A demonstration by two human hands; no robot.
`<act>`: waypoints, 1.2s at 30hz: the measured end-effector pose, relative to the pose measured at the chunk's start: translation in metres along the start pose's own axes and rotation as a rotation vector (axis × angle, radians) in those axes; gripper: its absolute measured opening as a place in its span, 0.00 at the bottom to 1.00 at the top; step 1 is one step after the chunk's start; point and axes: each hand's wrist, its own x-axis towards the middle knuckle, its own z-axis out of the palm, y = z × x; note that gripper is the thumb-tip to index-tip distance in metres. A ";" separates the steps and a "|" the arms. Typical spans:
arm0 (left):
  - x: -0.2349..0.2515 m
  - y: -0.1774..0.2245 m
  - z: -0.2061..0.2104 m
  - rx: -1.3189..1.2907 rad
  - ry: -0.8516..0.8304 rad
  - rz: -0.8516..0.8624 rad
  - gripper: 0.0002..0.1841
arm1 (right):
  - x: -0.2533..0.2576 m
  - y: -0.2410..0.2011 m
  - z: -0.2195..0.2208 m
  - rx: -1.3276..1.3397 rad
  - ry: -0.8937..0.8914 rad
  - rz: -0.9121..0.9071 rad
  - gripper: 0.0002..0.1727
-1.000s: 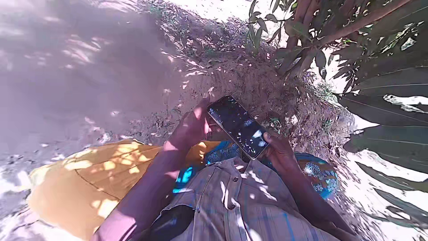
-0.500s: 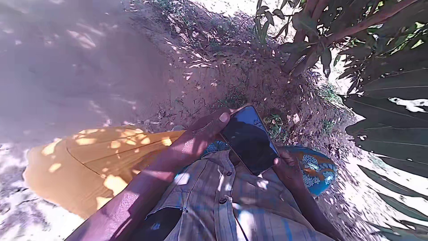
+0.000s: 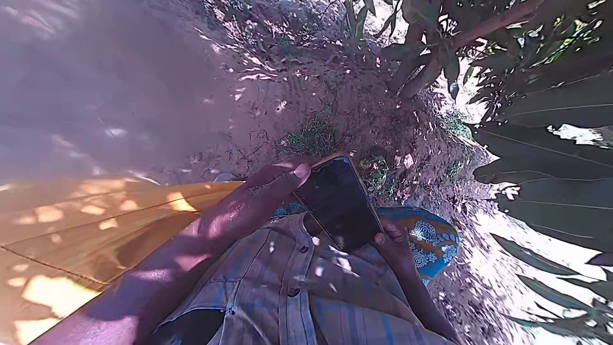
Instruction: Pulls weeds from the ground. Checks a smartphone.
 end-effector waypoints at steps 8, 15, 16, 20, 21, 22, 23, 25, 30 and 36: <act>0.015 0.000 0.012 0.024 0.035 -0.146 0.23 | -0.006 0.004 -0.011 0.100 -0.001 0.052 0.17; 0.031 0.000 0.013 -0.019 -0.090 -0.162 0.19 | -0.003 -0.003 -0.012 0.377 0.057 0.298 0.36; 0.035 -0.004 0.010 -0.041 -0.137 -0.143 0.19 | 0.000 -0.005 -0.012 0.407 0.042 0.325 0.38; 0.048 -0.005 0.014 -0.049 -0.189 -0.164 0.16 | 0.008 -0.002 -0.010 0.420 0.007 0.346 0.32; 0.052 -0.006 0.015 -0.057 -0.196 -0.165 0.16 | 0.007 0.006 -0.015 0.441 -0.015 0.335 0.32; 0.055 -0.005 0.016 -0.072 -0.216 -0.171 0.16 | 0.004 0.019 -0.025 0.479 -0.054 0.335 0.34; 0.057 -0.004 0.017 -0.084 -0.221 -0.188 0.16 | 0.001 0.029 -0.031 0.515 -0.098 0.353 0.38; 0.060 0.001 0.023 -0.075 -0.190 -0.240 0.16 | 0.000 0.042 -0.033 0.639 -0.240 0.398 0.49; 0.071 -0.001 0.021 -0.048 -0.205 -0.261 0.17 | 0.017 0.026 -0.008 0.759 -0.399 0.334 0.52; 0.030 0.026 -0.040 0.626 -0.298 -0.289 0.19 | 0.007 0.014 -0.019 0.761 -0.200 0.262 0.44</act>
